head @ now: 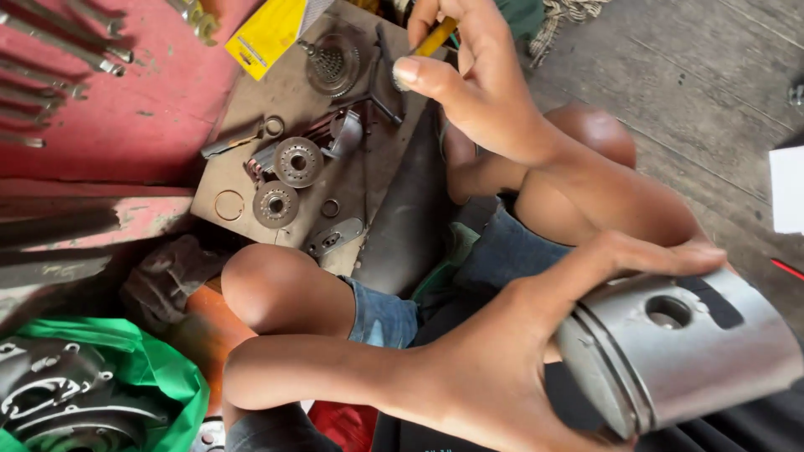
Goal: Cleaning carbon deposits from a motorcycle piston using a specialized scraping tool.
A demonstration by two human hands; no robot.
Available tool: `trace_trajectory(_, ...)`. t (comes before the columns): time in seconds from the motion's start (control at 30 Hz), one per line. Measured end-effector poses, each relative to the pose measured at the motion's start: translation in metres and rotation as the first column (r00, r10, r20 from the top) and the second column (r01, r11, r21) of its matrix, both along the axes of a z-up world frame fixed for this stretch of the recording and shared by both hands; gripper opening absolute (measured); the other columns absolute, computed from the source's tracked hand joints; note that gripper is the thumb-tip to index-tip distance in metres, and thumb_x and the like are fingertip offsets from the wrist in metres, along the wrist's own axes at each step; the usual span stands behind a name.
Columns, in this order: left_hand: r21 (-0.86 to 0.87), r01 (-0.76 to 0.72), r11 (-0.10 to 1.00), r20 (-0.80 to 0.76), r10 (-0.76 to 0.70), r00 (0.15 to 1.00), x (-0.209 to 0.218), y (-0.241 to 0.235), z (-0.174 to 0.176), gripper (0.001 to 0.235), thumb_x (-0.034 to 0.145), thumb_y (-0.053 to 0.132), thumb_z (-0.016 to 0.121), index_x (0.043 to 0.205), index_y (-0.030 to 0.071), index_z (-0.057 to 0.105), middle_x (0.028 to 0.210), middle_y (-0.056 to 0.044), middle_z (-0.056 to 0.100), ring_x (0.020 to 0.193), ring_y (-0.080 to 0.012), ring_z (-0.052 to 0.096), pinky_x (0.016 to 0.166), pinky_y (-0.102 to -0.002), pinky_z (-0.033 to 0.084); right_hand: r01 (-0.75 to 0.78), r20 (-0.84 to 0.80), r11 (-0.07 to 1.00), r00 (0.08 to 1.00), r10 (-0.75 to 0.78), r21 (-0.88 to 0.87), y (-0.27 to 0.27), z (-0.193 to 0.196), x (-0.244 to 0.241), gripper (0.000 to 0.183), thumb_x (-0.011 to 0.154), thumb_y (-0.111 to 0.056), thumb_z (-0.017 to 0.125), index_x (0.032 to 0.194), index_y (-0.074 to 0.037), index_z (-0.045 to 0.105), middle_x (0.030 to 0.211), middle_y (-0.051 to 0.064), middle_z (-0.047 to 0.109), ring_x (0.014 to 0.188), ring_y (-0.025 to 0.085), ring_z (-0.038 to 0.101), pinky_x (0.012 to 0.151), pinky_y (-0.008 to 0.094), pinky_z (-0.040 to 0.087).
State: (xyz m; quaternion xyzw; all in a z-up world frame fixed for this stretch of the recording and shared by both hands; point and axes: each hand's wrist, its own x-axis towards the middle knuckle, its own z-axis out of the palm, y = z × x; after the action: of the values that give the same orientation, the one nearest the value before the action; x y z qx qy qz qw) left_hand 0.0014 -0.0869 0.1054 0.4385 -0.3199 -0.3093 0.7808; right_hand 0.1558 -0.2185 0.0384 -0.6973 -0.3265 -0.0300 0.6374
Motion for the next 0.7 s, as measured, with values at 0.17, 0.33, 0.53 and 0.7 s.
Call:
trace_trajectory(0.17,-0.034,0.142,0.989,-0.061,-0.144,0.988,0.002,-0.011,-0.002,0.078,0.093,0.033,0.067,0.16,0.022,0.03,0.179,-0.002,0.034,0.175,-0.021,0.04,0.161,-0.044,0.036,0.062,0.059,0.997,0.997,-0.059,-0.053,-0.009,-0.004,-0.001,0.044,0.104,-0.009,0.062,0.143,-0.004,0.042,0.113,0.012,0.054,0.1,0.02,0.049,0.095,0.031,0.039)
trace_trajectory(0.33,0.012,0.21,0.978,-0.123,-0.207,0.971,0.011,-0.011,-0.003,0.082,0.087,0.022,0.07,0.159,0.021,0.032,0.167,-0.003,0.043,0.159,-0.02,0.05,0.146,-0.042,0.046,0.063,0.096,0.995,0.994,-0.055,-0.078,-0.012,-0.001,-0.004,0.047,0.105,-0.007,0.066,0.145,-0.003,0.041,0.123,0.01,0.051,0.105,0.021,0.052,0.102,0.034,0.043)
trace_trajectory(0.53,0.018,0.218,0.976,-0.113,-0.214,0.97,0.014,-0.013,-0.004,0.082,0.087,0.022,0.07,0.159,0.02,0.031,0.17,-0.002,0.04,0.164,-0.0197,0.045,0.15,-0.043,0.043,0.078,0.123,0.985,0.991,-0.06,-0.151,-0.006,0.007,-0.007,0.046,0.106,-0.012,0.069,0.142,-0.004,0.042,0.109,0.012,0.056,0.1,0.021,0.058,0.097,0.035,0.044)
trace_trajectory(0.7,0.026,0.17,0.985,-0.154,-0.165,0.974,0.024,-0.008,0.004,0.081,0.086,0.017,0.069,0.158,0.013,0.032,0.156,-0.005,0.047,0.15,-0.0214,0.055,0.133,-0.041,0.056,0.009,0.036,0.991,0.999,-0.004,-0.134,0.006,0.013,-0.011,0.044,0.103,-0.013,0.069,0.136,-0.005,0.041,0.104,0.008,0.051,0.099,0.017,0.053,0.097,0.032,0.04)
